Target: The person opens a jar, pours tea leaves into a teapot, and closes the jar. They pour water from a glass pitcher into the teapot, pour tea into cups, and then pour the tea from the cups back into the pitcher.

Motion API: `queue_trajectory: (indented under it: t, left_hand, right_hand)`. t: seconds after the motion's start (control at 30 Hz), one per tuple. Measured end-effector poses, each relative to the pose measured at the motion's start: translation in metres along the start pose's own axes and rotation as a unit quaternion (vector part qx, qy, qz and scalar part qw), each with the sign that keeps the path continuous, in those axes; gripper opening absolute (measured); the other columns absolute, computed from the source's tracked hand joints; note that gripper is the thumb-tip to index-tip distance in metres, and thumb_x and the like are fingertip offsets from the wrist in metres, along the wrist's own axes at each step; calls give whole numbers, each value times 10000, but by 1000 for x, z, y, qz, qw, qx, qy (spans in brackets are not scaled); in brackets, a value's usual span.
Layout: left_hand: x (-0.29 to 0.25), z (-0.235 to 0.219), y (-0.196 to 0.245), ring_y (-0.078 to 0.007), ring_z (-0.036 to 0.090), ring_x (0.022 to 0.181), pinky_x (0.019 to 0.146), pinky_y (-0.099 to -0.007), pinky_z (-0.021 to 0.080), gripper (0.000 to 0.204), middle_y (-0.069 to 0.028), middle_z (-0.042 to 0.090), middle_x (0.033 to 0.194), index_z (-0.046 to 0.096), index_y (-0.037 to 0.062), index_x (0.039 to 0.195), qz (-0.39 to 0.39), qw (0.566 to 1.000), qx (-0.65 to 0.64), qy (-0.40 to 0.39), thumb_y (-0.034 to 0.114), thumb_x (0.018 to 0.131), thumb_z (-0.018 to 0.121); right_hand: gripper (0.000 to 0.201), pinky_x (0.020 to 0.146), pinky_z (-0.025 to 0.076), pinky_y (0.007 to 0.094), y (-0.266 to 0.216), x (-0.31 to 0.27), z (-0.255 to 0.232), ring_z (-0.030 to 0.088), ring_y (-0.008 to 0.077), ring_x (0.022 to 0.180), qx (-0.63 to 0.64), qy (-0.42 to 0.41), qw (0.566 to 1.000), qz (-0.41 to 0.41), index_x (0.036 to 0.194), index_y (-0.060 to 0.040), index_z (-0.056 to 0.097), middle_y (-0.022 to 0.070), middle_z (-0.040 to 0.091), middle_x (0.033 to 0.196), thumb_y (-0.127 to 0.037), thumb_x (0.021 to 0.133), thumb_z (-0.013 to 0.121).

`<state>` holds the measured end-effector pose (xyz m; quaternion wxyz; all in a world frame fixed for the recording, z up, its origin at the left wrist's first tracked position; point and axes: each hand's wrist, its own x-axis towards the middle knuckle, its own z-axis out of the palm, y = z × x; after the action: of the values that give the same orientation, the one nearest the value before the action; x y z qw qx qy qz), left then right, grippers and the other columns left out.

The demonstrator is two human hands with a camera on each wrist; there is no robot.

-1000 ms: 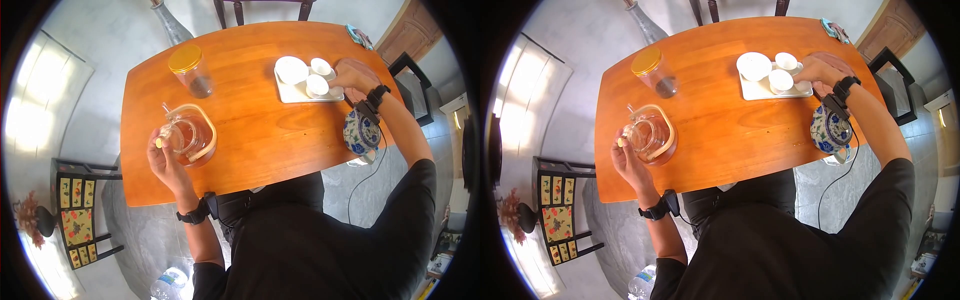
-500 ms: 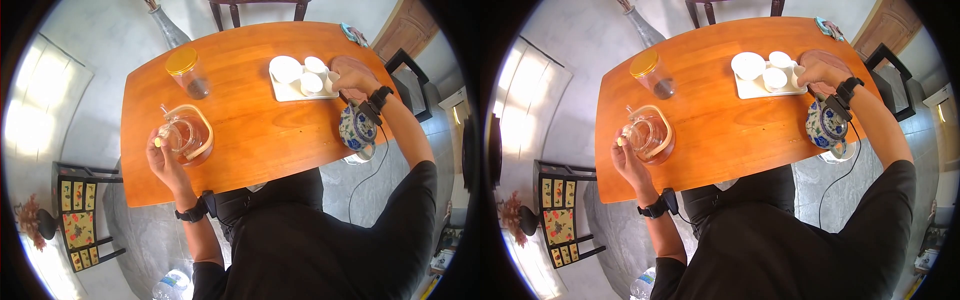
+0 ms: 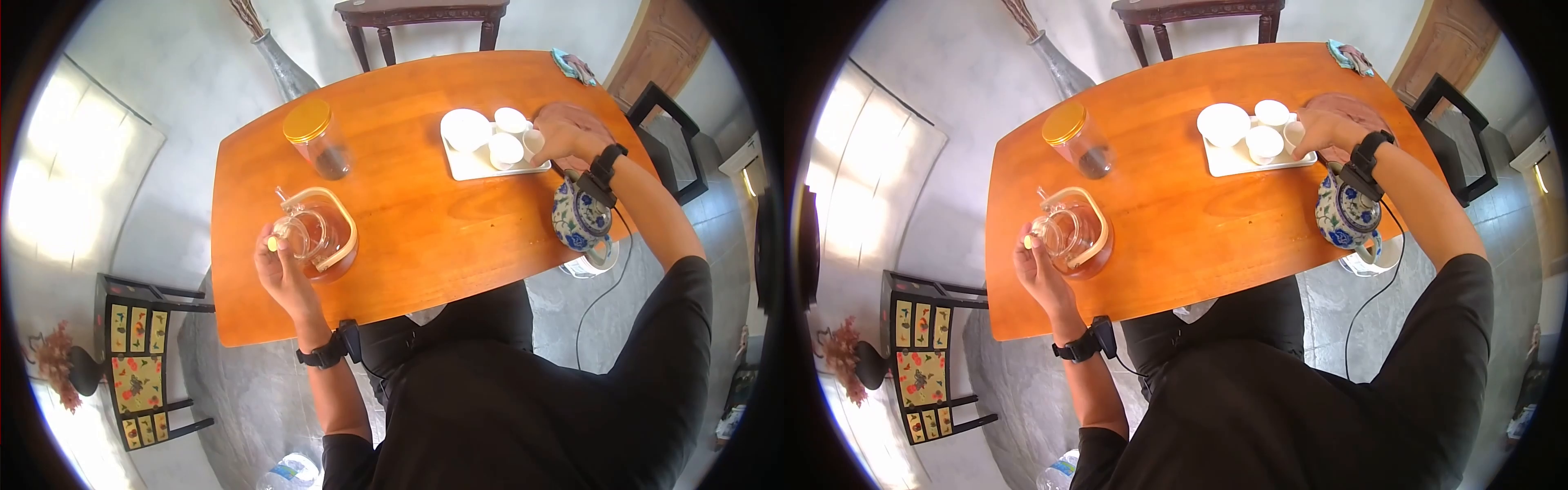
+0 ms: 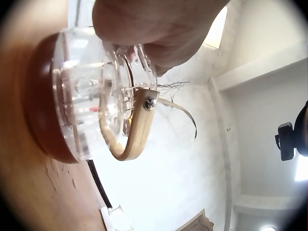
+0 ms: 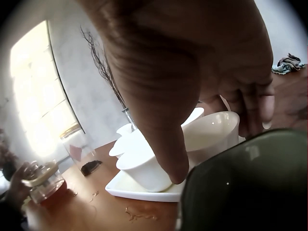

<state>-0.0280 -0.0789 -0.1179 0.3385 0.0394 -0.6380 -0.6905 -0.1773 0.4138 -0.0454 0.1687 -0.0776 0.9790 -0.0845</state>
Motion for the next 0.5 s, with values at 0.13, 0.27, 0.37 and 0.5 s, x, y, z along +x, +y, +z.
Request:
queue_trajectory:
  t: [0.13,0.27,0.37,0.5]
  left_hand:
    - [0,1,6,-180,592,1165,1014,-333,483,345,-128,614,1276,551,-49,1301,-13,1000,-14,-12,168,1041,612]
    - [0,1,6,-181,596,1157,1007,-332,488,360,-128,617,1260,544,-53,1311,-14,1000,-4,-20,171,1038,617]
    - [2,0,8,-181,604,1143,998,-328,493,372,-131,627,1246,537,-60,1322,-11,1000,3,-25,155,1031,622]
    - [5,-2,9,-183,606,1141,995,-328,492,375,-136,636,1242,541,-70,1314,-27,999,12,-37,135,1016,640]
  right_hand:
    - [667,848,518,393,7,-6,-7,692,333,986,26,6,997,-70,1166,55,648,233,723,1027,-345,673,852]
    - [616,748,515,408,24,-10,-27,692,296,823,-93,0,994,-57,1189,13,638,185,699,787,-357,733,823]
    - [524,789,516,366,25,-37,-50,671,235,886,36,-4,999,-24,1161,8,644,149,683,850,-291,762,806]
    - [423,835,539,322,18,-124,-63,650,173,950,250,164,948,-105,1226,31,581,125,674,1050,-211,913,729]
